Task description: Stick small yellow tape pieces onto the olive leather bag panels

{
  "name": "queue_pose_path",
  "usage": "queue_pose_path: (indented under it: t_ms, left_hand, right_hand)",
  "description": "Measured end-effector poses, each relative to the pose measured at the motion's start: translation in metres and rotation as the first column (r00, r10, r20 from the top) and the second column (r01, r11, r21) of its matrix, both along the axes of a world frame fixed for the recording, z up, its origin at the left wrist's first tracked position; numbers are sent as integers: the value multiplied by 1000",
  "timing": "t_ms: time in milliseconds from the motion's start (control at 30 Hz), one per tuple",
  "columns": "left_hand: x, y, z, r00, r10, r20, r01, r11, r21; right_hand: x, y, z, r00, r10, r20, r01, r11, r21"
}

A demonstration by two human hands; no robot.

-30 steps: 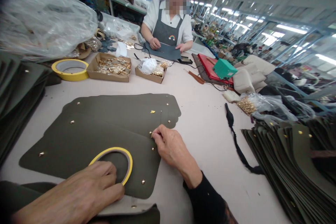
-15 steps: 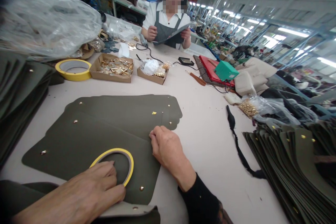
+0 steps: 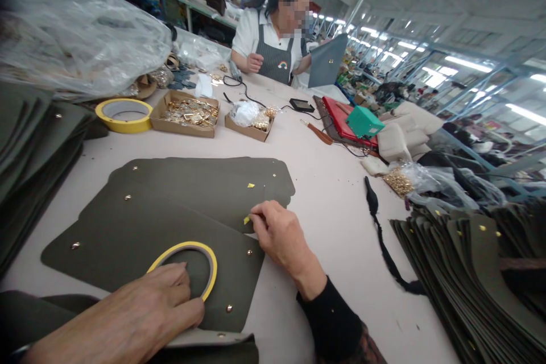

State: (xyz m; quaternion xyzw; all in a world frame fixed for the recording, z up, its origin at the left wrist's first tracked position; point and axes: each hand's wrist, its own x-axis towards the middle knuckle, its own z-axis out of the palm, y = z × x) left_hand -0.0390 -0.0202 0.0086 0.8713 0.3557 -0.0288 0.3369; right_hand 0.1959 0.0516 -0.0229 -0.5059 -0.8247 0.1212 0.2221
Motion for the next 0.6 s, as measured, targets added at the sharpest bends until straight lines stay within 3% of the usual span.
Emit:
queue_pose_path:
  t_ms: [100,200,333,433,600]
  left_hand:
    - [0,1,1,1000,0,-17,0,1000,-20]
    - [0,2,2,1000,14,-16,-15,999,-39]
    - [2,4,6,999,6,-35,-9,997,-79]
    - [2,4,9,998,2,-66,-8,996,-94]
    - [1,1,12,999,25,-47,-27,998,-52]
  right_hand:
    - [2,-2,4,943,211,256,-245,964,105]
    - [-6,1,7,866,271,420,-316,948,41]
    - [-22,10,17,862,169,477,-124,984,-126]
    - [-33,19,25,874,60,483,54,974,-219]
    - [-31,18,23,934,-55,352,159,948,-275]
